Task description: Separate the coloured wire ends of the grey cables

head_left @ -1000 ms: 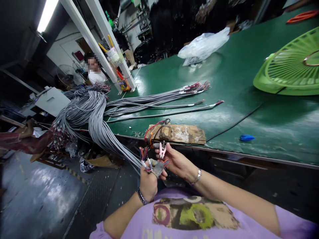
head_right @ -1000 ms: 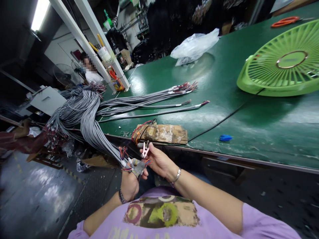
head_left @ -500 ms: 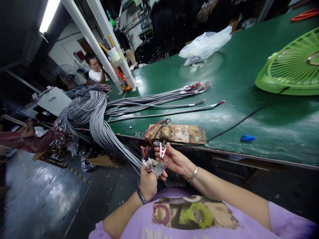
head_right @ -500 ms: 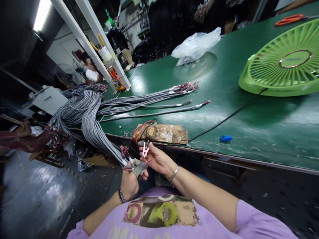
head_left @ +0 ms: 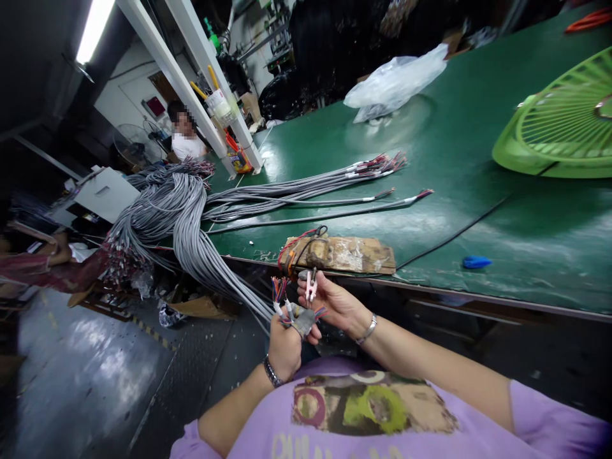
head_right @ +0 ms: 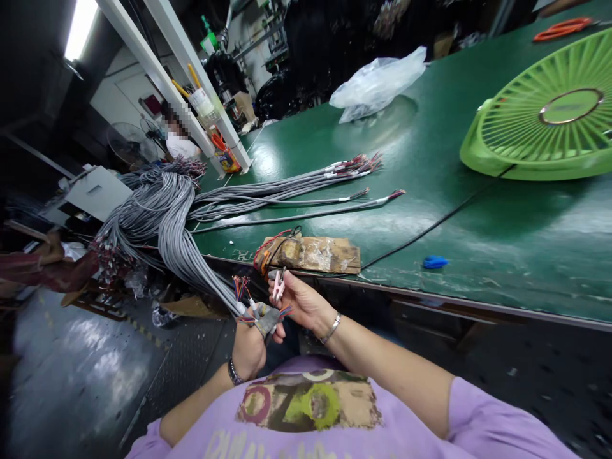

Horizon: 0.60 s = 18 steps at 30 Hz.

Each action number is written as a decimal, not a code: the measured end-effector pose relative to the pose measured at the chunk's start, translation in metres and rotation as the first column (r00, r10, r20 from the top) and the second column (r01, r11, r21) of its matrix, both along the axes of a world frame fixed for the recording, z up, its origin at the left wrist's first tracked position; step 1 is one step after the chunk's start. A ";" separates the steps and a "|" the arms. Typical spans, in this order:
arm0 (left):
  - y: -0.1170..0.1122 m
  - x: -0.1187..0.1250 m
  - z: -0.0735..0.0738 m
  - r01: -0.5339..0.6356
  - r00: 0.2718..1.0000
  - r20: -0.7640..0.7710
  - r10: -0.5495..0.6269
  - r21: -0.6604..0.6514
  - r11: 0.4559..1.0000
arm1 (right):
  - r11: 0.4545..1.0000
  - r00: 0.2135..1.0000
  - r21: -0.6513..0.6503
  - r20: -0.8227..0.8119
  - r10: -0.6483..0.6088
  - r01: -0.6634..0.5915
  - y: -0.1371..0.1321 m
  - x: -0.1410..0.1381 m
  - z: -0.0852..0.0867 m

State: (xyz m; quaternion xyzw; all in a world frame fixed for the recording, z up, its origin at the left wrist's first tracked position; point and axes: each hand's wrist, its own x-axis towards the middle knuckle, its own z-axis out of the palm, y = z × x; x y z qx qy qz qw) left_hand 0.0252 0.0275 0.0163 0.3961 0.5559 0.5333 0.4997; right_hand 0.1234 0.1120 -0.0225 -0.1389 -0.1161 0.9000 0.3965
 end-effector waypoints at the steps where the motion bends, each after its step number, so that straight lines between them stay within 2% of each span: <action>1: 0.000 0.000 0.000 -0.004 1.000 0.003 0.004 -0.002 1.000 | 1.000 1.000 -0.001 -0.001 -0.001 0.001 0.000 0.000 0.000; 6: -0.003 -0.001 -0.005 -0.051 0.998 0.034 0.050 0.036 0.998 | 1.000 1.000 -0.005 -0.019 0.020 -0.020 -0.004 0.000 0.001; 11: -0.009 -0.004 -0.012 -0.063 0.998 0.003 0.063 0.089 0.994 | 0.994 0.994 0.062 -0.054 0.093 -0.089 -0.011 0.002 0.003; 15: -0.014 -0.010 -0.018 -0.053 0.997 -0.047 0.059 0.128 0.990 | 0.982 0.990 0.126 0.000 0.142 -0.141 -0.015 0.010 0.004; 18: -0.016 -0.014 -0.021 -0.026 0.998 -0.060 0.034 0.126 0.992 | 0.951 0.977 0.233 0.109 0.183 -0.204 -0.021 0.020 0.006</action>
